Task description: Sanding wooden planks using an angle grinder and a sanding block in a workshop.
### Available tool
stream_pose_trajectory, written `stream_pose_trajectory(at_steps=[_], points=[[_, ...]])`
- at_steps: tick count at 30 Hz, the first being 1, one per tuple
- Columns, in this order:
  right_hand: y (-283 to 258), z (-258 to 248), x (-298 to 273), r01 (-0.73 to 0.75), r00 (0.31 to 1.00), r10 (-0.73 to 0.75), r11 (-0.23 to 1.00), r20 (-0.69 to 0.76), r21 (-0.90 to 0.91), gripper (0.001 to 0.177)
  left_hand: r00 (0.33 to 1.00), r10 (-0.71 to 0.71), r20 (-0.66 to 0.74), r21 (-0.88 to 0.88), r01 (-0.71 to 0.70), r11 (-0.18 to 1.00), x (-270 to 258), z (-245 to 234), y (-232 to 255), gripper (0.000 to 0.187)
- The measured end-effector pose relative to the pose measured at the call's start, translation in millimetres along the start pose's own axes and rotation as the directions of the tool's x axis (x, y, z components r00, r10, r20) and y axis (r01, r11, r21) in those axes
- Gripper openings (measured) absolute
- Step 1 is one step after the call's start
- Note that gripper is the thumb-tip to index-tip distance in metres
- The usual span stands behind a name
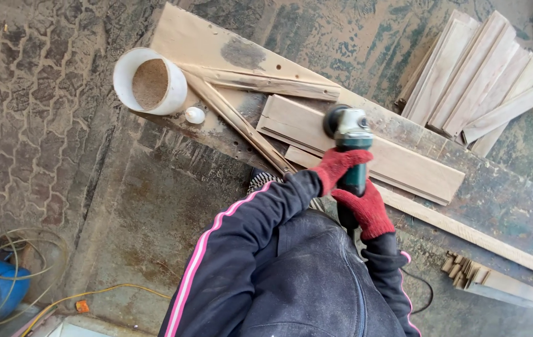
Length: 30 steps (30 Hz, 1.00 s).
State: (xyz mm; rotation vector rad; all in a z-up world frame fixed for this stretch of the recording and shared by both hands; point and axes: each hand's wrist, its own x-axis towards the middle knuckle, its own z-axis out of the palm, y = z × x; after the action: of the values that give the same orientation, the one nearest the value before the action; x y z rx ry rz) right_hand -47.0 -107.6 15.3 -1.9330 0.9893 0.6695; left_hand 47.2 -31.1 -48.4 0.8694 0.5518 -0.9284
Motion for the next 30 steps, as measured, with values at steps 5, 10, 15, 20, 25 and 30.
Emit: stream_pose_trajectory(at_steps=[5,10,15,20,25,30], points=[[61.8,-11.5,-8.1,-0.070,0.971,0.110,0.980,-0.211,0.187,0.071,0.988,-0.111,0.107,0.183,0.090,0.979,-2.2,43.6,-31.7,0.058],[82.4,-11.5,-23.9,-0.052,0.948,0.144,0.950,-0.284,0.308,0.066,0.970,-0.186,0.157,0.274,0.138,0.952,1.8,54.6,-56.8,0.062],[69.5,-7.4,-26.6,-0.018,0.954,0.113,0.946,-0.279,0.325,0.065,0.976,-0.159,0.146,0.237,0.122,0.964,1.5,44.0,-48.6,0.058],[25.7,0.0,-33.7,0.025,0.979,0.025,0.970,-0.204,0.240,0.070,0.990,-0.084,0.115,0.080,0.075,0.994,-8.0,18.6,-22.1,0.056],[2.2,19.7,-23.7,0.061,0.989,-0.043,0.989,-0.138,0.133,0.070,0.997,0.015,0.078,-0.004,-0.015,1.000,-27.7,-10.7,5.8,0.054],[-36.4,33.6,-23.1,0.085,0.995,-0.083,0.995,-0.047,0.052,0.073,0.996,0.093,0.012,-0.047,-0.092,0.995,-28.8,-41.9,25.4,0.056]])
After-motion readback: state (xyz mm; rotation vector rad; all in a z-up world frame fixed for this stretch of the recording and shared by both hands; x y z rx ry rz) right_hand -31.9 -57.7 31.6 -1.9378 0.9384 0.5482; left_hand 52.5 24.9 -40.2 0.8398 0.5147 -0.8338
